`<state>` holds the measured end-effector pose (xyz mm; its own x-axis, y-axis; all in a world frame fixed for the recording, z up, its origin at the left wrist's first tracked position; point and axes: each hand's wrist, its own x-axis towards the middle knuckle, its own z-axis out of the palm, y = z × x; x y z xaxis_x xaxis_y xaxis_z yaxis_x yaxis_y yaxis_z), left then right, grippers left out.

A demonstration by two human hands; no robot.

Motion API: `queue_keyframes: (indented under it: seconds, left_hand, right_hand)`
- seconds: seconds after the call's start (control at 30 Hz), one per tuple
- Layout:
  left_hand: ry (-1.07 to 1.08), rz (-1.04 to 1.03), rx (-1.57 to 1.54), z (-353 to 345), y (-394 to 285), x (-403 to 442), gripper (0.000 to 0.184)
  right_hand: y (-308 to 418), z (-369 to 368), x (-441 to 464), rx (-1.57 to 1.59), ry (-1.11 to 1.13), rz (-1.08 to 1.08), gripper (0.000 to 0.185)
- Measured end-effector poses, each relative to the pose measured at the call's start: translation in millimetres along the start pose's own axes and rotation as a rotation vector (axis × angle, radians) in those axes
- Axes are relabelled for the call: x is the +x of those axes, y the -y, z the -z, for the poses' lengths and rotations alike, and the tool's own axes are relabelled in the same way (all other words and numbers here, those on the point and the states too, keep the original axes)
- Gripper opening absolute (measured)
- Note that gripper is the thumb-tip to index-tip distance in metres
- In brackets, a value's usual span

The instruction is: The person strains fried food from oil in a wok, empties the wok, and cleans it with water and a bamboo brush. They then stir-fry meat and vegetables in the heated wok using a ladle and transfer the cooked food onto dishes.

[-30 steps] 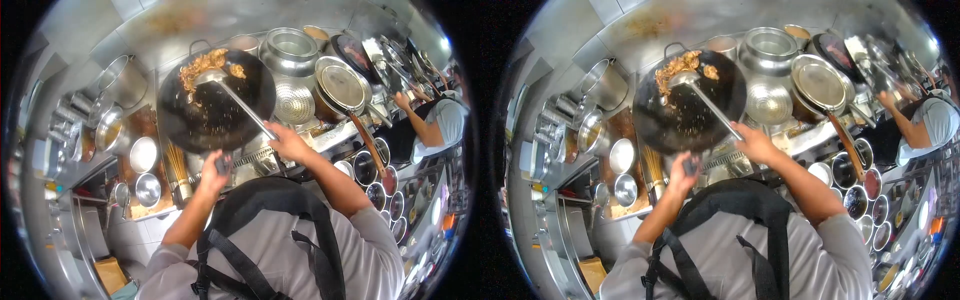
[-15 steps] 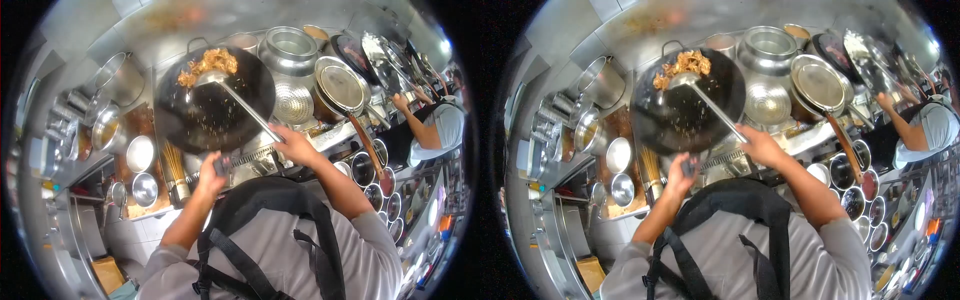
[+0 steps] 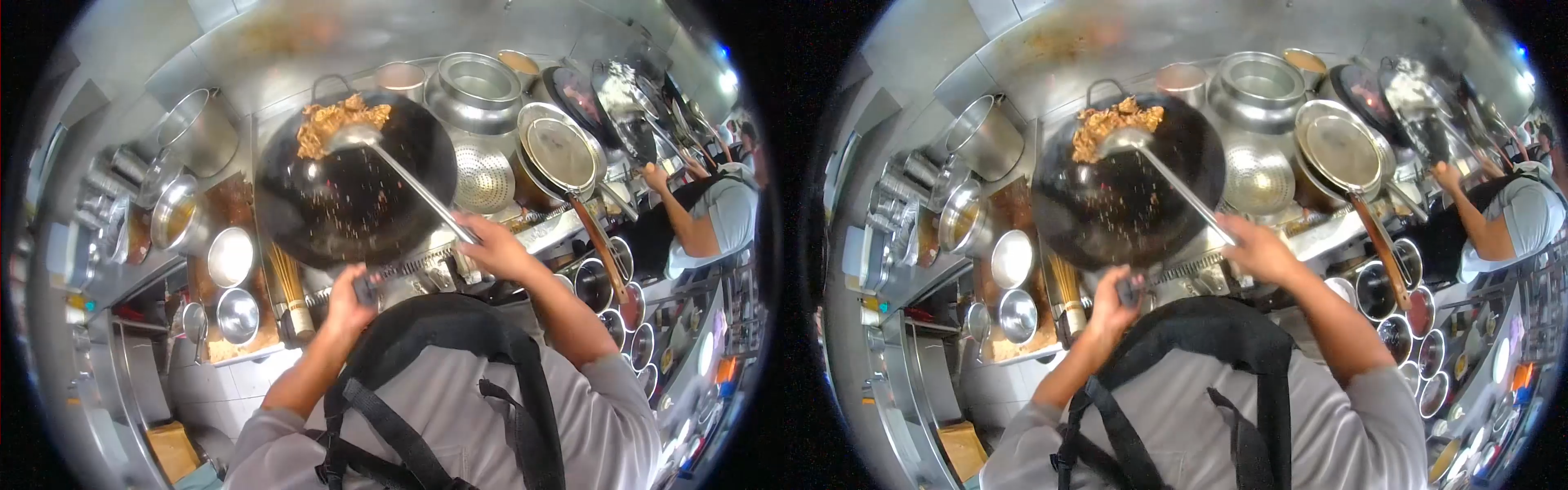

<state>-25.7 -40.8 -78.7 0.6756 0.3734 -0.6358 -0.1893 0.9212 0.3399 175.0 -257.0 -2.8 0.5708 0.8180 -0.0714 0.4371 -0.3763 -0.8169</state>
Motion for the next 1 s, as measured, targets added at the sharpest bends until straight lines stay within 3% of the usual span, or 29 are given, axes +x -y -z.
queue_keyframes:
  seconds: [0.1,0.13,0.27,0.3,0.37,0.4,0.47,0.5,0.53,0.63,0.73,0.87,0.9,1.0]
  left_hand:
    - [-0.005,-0.024,-0.112,-19,-15,-17,0.016]
    - [0.052,-0.127,-0.015,-38,-23,-17,0.015]
    - [0.070,-0.076,-0.045,-33,-43,65,0.013]
    - [0.095,-0.075,-0.046,-28,-41,79,0.014]
    - [0.116,-0.038,-0.015,-9,-22,55,0.015]
    - [0.118,0.003,0.025,3,-14,39,0.016]
    - [0.083,0.055,0.058,-5,-12,-12,0.017]
    - [-0.013,-0.021,0.083,-26,-18,-33,0.017]
    - [0.032,-0.013,-0.053,-33,-29,-30,0.016]
    - [0.095,0.021,-0.149,-46,-55,-4,0.015]
    - [0.122,-0.030,-0.019,-43,-59,10,0.013]
    - [0.096,-0.391,0.373,25,-26,16,0.018]
    - [0.023,-0.573,0.345,20,-12,4,0.021]
    - [0.007,-0.232,0.402,30,-26,-15,0.027]
  right_hand:
    - [39,56,-55,0.330,0.171,-0.399,0.054]
    - [31,62,-62,0.353,0.200,-0.395,0.054]
    - [47,37,-25,-0.026,0.200,-0.268,0.055]
    - [3,10,-4,-0.115,0.097,-0.028,0.056]
    - [-18,-7,14,0.055,0.052,0.021,0.058]
    - [-1,-8,3,0.329,0.110,-0.177,0.059]
    - [16,-5,-32,0.691,0.080,-0.207,0.057]
    - [21,-2,-39,0.776,0.062,-0.259,0.057]
    - [24,-2,-48,0.867,0.046,-0.323,0.057]
    - [42,19,-33,0.555,0.011,-0.295,0.063]
    - [55,27,-14,0.665,-0.082,-0.338,0.061]
    - [81,33,-16,0.502,-0.092,-0.389,0.058]
    - [89,31,-15,0.472,-0.038,-0.392,0.061]
    - [116,4,-15,0.761,0.028,-0.498,0.050]
